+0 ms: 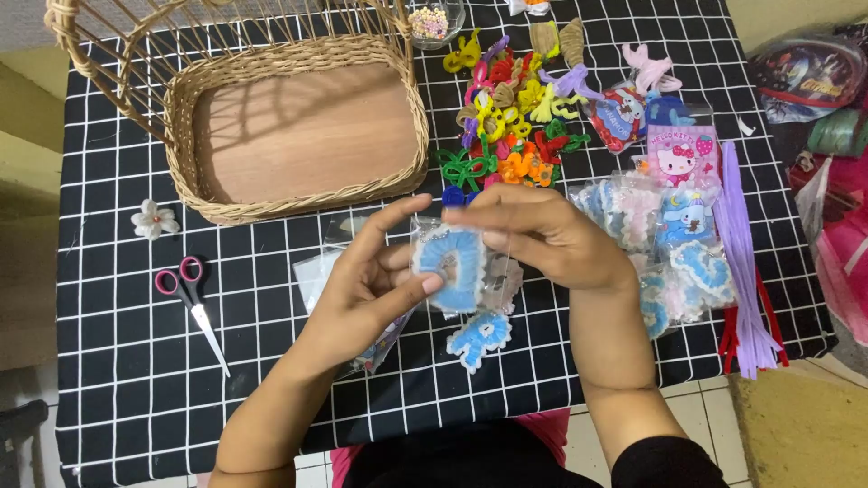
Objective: The person places small plush letter and character items into clear plastic bags, seals them, and arranges the packaged items on a checkered table. The person handles multiple items one at a time, including blue and pink letters and character-themed pouches, and organizes them into neat rows.
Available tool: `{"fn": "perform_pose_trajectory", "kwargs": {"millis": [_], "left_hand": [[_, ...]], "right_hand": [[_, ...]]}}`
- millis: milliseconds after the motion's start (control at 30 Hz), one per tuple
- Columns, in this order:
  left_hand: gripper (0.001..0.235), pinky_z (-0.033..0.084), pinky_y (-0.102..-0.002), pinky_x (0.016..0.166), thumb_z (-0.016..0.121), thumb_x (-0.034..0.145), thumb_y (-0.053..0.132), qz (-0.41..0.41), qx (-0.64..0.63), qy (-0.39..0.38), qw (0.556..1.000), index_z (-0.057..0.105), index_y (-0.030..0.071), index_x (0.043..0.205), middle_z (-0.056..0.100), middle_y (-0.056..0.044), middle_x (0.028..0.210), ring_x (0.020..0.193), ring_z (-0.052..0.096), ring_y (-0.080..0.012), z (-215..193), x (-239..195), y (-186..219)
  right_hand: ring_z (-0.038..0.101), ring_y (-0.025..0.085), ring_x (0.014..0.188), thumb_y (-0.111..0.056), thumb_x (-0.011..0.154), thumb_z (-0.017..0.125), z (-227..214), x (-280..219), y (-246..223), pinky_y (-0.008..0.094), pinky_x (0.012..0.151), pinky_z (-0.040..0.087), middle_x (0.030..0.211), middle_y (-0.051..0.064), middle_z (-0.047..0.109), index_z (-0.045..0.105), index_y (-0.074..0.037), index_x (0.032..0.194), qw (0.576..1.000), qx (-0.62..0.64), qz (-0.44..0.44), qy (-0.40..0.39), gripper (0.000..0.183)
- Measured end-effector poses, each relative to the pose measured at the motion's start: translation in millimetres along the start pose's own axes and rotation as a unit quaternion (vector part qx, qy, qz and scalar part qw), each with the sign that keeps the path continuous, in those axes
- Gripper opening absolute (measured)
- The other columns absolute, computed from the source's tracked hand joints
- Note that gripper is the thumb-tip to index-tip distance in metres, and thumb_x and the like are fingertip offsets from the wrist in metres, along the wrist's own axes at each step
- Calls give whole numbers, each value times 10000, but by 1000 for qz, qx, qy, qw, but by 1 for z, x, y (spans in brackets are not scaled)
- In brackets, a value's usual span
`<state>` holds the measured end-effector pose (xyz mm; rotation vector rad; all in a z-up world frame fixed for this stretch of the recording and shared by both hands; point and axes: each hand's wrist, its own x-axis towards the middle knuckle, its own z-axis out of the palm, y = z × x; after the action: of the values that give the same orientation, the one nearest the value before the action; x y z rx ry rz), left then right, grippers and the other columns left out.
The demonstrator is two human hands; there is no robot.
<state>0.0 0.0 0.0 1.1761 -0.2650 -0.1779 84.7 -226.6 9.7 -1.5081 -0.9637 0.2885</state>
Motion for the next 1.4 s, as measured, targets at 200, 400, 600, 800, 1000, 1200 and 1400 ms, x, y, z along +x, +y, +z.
{"fn": "perform_pose_trajectory", "kwargs": {"millis": [200, 400, 600, 800, 1000, 1200, 1400], "left_hand": [[722, 646, -307, 724, 609, 937, -75, 59, 56, 73, 994, 291, 58, 1571, 724, -244, 1110, 905, 713, -199, -2, -6, 6], [720, 657, -354, 747, 587, 971, -74, 129, 111, 109, 979, 232, 62, 1581, 706, -298, 1164, 981, 751, -312, -3, -8, 2], [730, 665, -399, 810, 594, 967, -80, 139, 111, 120, 977, 223, 60, 1579, 689, -295, 1202, 1035, 732, -345, -3, -8, 7], [759, 661, -420, 839, 616, 936, -75, 100, 20, 154, 983, 259, 79, 1588, 699, -266, 1150, 1020, 723, -324, -8, -3, -15], [674, 658, -450, 848, 614, 923, -75, 67, -78, 177, 979, 365, 8, 1543, 708, -286, 1129, 1013, 733, -353, -10, 6, -19], [507, 627, -527, 915, 623, 919, -73, 82, -85, 223, 968, 520, -56, 1415, 693, -305, 1182, 1095, 706, -381, -9, 12, -28], [607, 529, -534, 1072, 595, 949, 105, 133, -60, 181, 973, 392, -85, 1488, 486, -311, 1488, 1376, 503, -423, 2, 3, -40]], "right_hand": [[700, 284, 1046, -374, 908, 628, -2, -4, 13, 404, 855, 618, 1290, 226, 636, 248, -8, 1612, 983, 177, 42, 12, 880], [737, 237, 985, -195, 669, 955, 36, 0, 1, 380, 882, 623, 1180, 161, 704, 215, -116, 1618, 987, 57, 134, 61, 1206], [749, 206, 946, 27, 812, 817, 45, 1, -6, 359, 891, 626, 1051, 149, 754, 192, -124, 1631, 986, 41, 119, 111, 1041], [763, 280, 920, 7, 871, 762, 51, 0, -2, 413, 871, 634, 1012, 198, 748, 202, -67, 1602, 989, -3, 80, 126, 924], [765, 275, 877, 22, 894, 743, 52, 3, 5, 410, 860, 637, 955, 195, 747, 190, -32, 1591, 989, -41, 44, 137, 891], [675, 326, 977, -119, 774, 930, 46, 10, 19, 458, 846, 613, 1152, 155, 665, 607, -51, 1344, 888, -362, -143, 245, 659], [711, 323, 1020, -120, 901, 749, 61, 10, 25, 453, 878, 613, 1137, 120, 694, 745, -107, 1134, 910, -311, -135, 237, 234]]}}
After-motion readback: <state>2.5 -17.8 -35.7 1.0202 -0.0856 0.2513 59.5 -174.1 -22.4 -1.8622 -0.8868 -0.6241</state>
